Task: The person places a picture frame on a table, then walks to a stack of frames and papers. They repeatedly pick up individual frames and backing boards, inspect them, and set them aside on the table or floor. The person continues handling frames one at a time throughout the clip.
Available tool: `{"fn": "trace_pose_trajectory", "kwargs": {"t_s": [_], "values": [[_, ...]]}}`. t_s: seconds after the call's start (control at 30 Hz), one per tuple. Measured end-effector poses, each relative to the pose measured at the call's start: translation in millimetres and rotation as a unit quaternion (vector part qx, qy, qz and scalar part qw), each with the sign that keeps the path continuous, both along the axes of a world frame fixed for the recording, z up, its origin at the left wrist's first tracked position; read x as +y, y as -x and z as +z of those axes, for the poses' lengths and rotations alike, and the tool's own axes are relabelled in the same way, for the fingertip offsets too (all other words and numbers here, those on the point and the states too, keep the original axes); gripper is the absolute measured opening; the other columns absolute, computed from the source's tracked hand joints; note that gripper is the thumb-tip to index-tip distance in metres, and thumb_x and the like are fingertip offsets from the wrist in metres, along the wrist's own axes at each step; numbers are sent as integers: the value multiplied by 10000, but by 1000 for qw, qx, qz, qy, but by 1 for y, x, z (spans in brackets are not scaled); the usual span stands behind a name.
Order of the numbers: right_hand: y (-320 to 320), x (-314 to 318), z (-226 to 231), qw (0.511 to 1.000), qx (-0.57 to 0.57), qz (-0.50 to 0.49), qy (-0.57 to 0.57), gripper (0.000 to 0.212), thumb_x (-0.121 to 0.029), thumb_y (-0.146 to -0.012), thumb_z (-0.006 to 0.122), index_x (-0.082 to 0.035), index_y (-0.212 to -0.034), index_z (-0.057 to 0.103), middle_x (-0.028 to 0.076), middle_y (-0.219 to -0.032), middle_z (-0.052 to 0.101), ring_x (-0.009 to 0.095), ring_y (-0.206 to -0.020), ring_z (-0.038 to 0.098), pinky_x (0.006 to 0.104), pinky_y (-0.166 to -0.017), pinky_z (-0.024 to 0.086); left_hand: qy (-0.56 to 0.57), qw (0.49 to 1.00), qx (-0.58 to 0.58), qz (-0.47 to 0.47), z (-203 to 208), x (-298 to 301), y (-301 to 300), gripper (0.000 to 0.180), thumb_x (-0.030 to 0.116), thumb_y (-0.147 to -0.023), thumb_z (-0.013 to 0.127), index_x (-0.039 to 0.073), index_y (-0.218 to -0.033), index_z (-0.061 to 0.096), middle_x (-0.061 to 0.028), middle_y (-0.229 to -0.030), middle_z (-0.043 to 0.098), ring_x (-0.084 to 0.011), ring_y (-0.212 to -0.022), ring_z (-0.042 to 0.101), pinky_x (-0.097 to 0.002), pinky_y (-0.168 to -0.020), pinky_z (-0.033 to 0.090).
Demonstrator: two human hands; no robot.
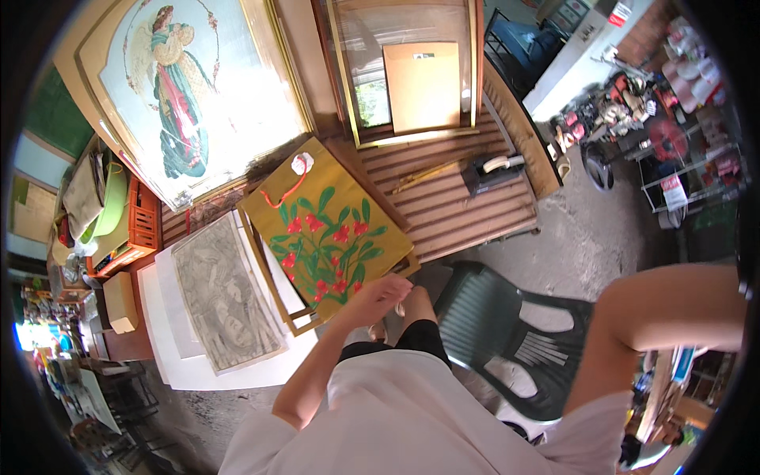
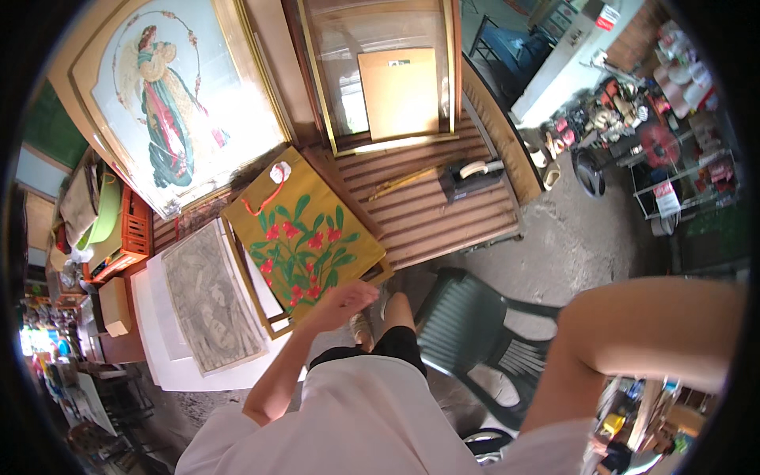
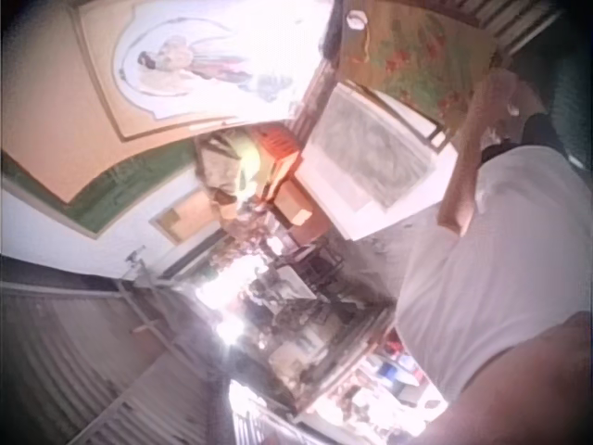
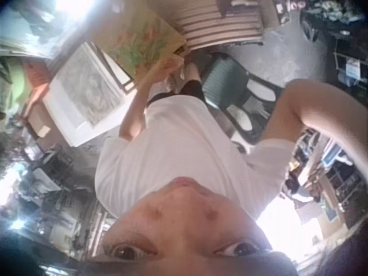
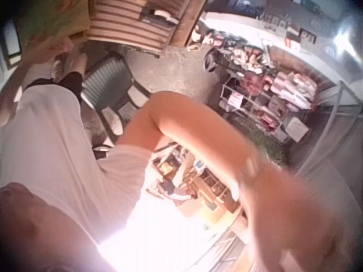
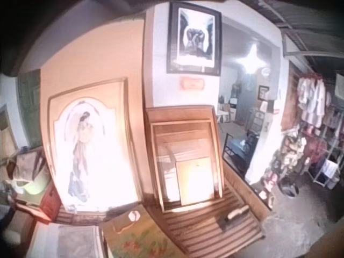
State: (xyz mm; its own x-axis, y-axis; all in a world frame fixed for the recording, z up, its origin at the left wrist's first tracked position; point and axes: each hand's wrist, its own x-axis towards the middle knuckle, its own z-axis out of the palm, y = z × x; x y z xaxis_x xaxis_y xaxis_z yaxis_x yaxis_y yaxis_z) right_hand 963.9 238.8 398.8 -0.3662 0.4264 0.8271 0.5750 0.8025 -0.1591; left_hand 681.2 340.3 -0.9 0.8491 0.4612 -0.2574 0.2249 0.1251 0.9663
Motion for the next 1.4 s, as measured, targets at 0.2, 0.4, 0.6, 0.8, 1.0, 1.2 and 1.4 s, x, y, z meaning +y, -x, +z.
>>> {"fn": "trace_pose_trajectory", "kwargs": {"t_s": [0.2,0.4,0.6,0.8,1.0,1.2,1.4], "values": [[-195,206,-124,944,247,-202,84,296,-288,-1059,610,-26,-1172,690,23,-1023,687,100,-894,611,261,-767,485,-125,962,71,233,30,135,-34,263,222,-1049,609,42,-1234,658,-60,-1181,715,-143,-1087,648,-304,-929,512],[-330,362,-349,841,198,-385,324,482,-315,-1012,650,27,-1342,566,228,-1284,661,321,-1179,657,402,-952,523,-247,890,159,349,30,298,-107,409,337,-1045,615,42,-1327,578,-160,-1291,688,-277,-1191,664,-409,-955,544],[-350,404,-472,783,221,-408,415,463,-285,-1002,659,18,-1320,512,242,-1241,636,356,-1138,655,431,-932,538,-265,849,237,390,-2,395,-175,611,360,-996,673,0,-1439,456,-236,-1380,607,-331,-1273,615,-425,-986,535],[-325,405,-479,799,258,-407,360,340,-298,-1009,664,28,-1084,604,152,-904,649,313,-801,625,410,-743,506,-301,772,364,426,-19,421,-207,592,327,-924,732,53,-1403,518,-186,-1279,670,-370,-1148,667,-470,-962,529],[-307,406,-492,802,364,-395,263,437,-386,-1071,565,39,-1171,542,97,-889,574,256,-810,561,402,-769,471,-269,783,345,442,-9,410,-207,464,319,-911,751,54,-1266,613,-137,-1132,728,-356,-1079,688,-474,-926,527],[-316,386,-482,784,444,-312,302,457,-402,-1108,476,10,-1306,465,100,-1037,563,247,-945,551,389,-897,477,-304,793,260,459,10,380,-192,343,278,-874,797,72,-1090,628,-114,-929,716,-293,-827,712,-429,-739,540],[-326,379,-479,827,403,-298,254,467,-377,-1112,476,36,-1326,440,96,-1144,542,201,-1013,510,336,-952,427,-256,826,182,469,17,359,-181,290,231,-882,788,46,-1039,627,-118,-931,708,-274,-842,712,-405,-749,539]]}}
